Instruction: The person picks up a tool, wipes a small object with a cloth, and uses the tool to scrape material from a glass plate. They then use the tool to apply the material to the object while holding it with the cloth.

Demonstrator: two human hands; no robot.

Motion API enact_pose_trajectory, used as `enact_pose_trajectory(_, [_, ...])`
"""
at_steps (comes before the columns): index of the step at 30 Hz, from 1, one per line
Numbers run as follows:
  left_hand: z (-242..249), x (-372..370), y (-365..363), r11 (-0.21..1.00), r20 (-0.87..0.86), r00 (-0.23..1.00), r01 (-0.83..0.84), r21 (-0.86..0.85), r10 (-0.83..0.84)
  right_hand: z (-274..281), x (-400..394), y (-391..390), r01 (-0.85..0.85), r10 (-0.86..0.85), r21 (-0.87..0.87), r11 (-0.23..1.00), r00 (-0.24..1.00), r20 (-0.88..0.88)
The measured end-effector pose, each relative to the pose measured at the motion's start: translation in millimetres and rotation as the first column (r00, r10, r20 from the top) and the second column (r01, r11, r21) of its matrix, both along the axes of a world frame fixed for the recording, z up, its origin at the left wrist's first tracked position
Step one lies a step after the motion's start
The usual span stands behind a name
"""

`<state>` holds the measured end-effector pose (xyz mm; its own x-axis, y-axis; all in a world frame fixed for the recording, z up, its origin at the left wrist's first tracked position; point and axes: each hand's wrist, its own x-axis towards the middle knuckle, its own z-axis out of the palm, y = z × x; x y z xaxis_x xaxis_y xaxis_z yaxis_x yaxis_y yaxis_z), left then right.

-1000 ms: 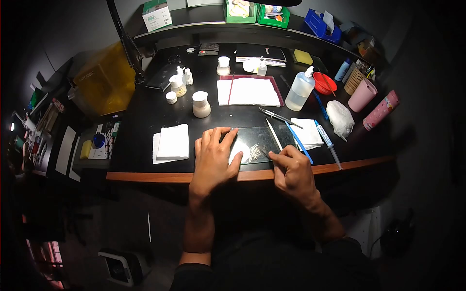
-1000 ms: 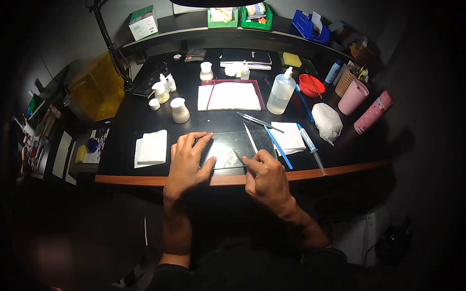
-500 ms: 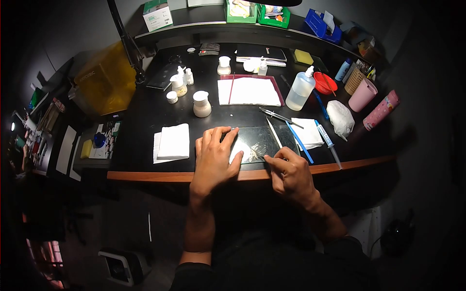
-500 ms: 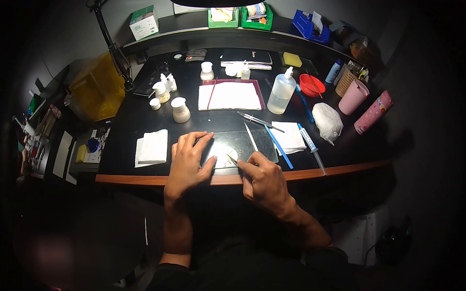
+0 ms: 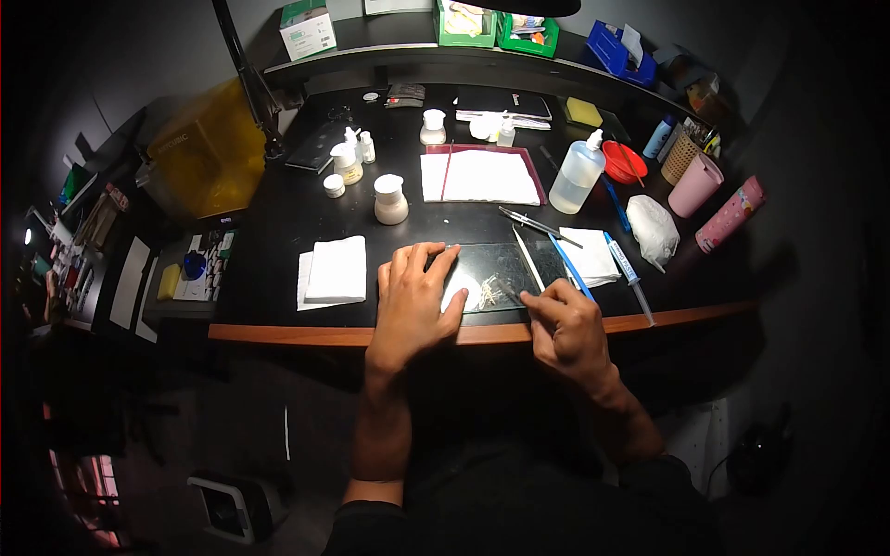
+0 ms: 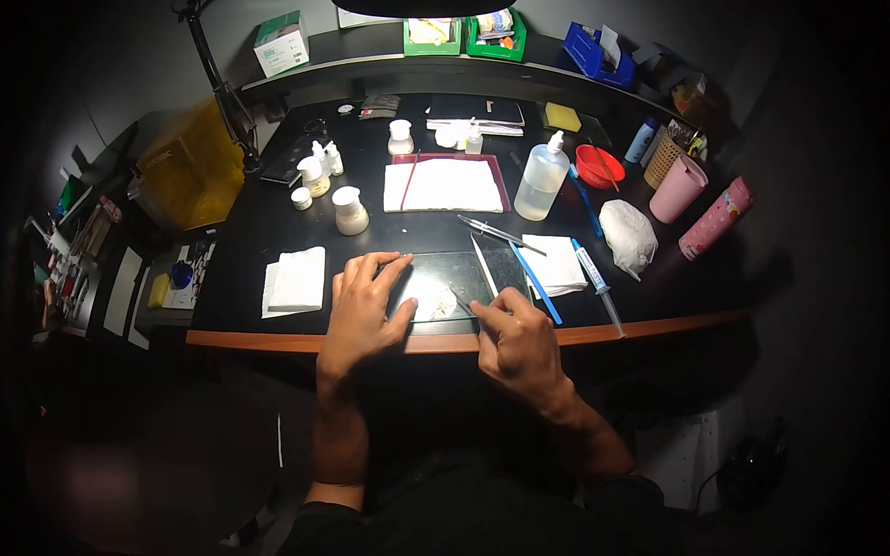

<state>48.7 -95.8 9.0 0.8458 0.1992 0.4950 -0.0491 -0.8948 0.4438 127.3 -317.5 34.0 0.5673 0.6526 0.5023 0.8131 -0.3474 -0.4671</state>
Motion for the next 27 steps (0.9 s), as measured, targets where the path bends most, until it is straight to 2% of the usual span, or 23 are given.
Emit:
enact_pose_trajectory(5, [1.3, -0.3, -0.4, 1.0, -0.024, 1.0, 0.01, -0.016, -0.011, -2.4, -3.1, -1.7, 0.034, -0.033, -0.021, 0.999, 0.999, 0.029])
enact_pose_trajectory(8, [-0.9, 0.6, 0.6, 0.996, 0.018, 1.0, 0.016, -0.087, -0.015, 0.2, -1.7, -2.4, 0.026, -0.026, 0.0, 1.0, 1.0, 0.008])
enact_pose_trajectory(9, [0.6, -0.6, 1.3, 0.991, 0.076, 0.997, 0.031, -0.132, -0.021, 1.4, -1.6, -2.6, 0.02, -0.02, 0.017, 1.0, 1.0, -0.009])
enact_pose_trajectory(12, [8.9, -6.1, 1.5, 0.95, 0.297, 0.955, 0.086, -0.301, 0.007, 0.2, -1.8, -3.4, 0.023, -0.002, 0.095, 0.995, 0.976, -0.217])
enact_pose_trajectory(15, [3.8, -19.8, 11.9, 0.921, 0.485, 0.867, 0.093, -0.378, 0.112, -4.4, -2.0, -6.2, 0.028, 0.009, 0.14, 0.99, 0.966, -0.257])
enact_pose_trajectory(18, [9.1, -42.1, 34.1, 0.942, 0.45, 0.852, -0.132, -0.309, 0.267, 4.0, -8.5, -3.2, 0.038, -0.005, 0.11, 0.993, 0.959, -0.284])
enact_pose_trajectory(20, [7.9, -52.2, 57.8, 0.934, 0.402, 0.847, -0.274, -0.231, 0.348, 0.1, -9.5, 4.9, -0.037, 0.069, 0.138, 0.99, 0.969, -0.238])
enact_pose_trajectory(22, [3.9, -57.2, 76.4, 0.919, 0.353, 0.852, -0.324, -0.224, 0.386, 2.7, -12.7, 16.3, -0.146, 0.169, 0.14, 0.979, 0.971, -0.171])
enact_pose_trajectory(26, [-6.5, -58.2, 90.1, 0.914, 0.269, 0.881, -0.334, -0.231, 0.39, 5.4, -38.9, 69.5, -0.237, 0.238, 0.033, 0.971, 0.971, -0.007])
enact_pose_trajectory(27, [-7.2, -58.6, 89.5, 0.911, 0.246, 0.886, -0.338, -0.237, 0.393, 3.1, -45.7, 86.6, -0.213, 0.211, -0.052, 0.976, 0.977, -0.041])
